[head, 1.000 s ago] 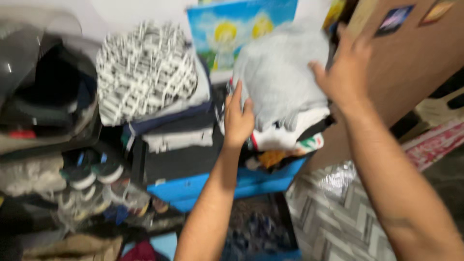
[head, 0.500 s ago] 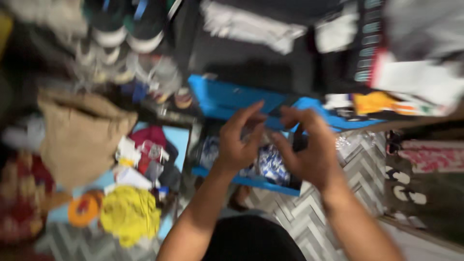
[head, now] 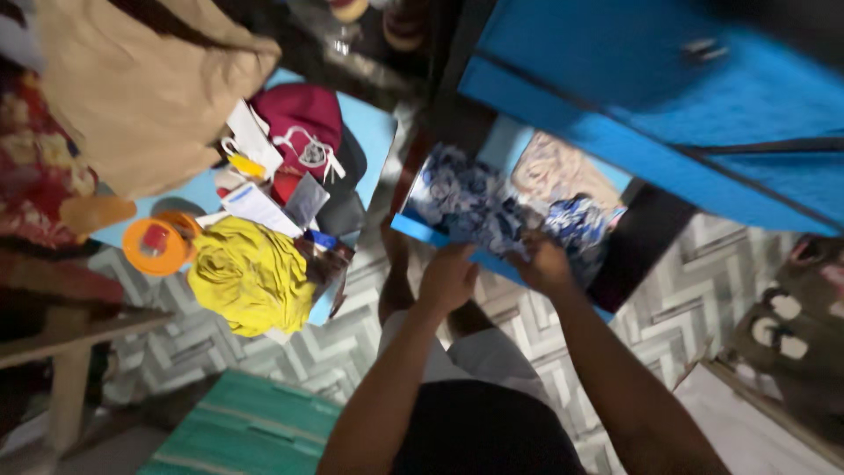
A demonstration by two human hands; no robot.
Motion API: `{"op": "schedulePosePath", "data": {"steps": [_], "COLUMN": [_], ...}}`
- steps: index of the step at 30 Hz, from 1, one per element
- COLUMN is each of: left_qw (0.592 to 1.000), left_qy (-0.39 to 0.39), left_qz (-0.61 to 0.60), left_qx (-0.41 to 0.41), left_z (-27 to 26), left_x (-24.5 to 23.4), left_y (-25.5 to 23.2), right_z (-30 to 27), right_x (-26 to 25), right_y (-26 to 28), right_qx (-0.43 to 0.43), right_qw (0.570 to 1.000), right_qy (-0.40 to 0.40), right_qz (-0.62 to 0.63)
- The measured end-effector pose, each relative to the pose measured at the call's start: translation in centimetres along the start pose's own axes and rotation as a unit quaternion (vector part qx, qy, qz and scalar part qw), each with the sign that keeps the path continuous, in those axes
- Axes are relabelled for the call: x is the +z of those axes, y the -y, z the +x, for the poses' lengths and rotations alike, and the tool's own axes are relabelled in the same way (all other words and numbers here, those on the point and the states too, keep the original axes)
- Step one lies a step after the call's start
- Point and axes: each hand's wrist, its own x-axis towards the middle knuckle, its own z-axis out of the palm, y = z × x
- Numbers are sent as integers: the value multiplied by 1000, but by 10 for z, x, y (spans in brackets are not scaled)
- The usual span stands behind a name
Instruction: The person sorts various pieces of clothing from a blue drawer, placing some items into a stack on top of the drawer unit and returning others inside.
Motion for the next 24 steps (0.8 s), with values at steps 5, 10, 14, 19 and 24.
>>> {"op": "schedulePosePath", "data": {"steps": [5,10,14,19,24], "left_qw": [988,991,998,998,990], "left_qy": [9,42,17,2,15], "left_qz": [150,111,48,19,-50], "left_qx": [-35,-60,-43,-57,-130], "left_z": [6,16,13,9,24], "left_x": [24,14,6,8,4], "left_y": [16,21,28,32,40], "right_z": [37,75,97,99,87], "right_x": [48,70,101,136,113], "right_y": [-6,13,-4,-42,-18], "right_qx": [-49,-104,-118,-197,-214], "right_qw": [998,993,964,890,974], "right_qy": [-6,-26,156,257,42], "right_qz": [23,-44,-180,-322,-55]}}
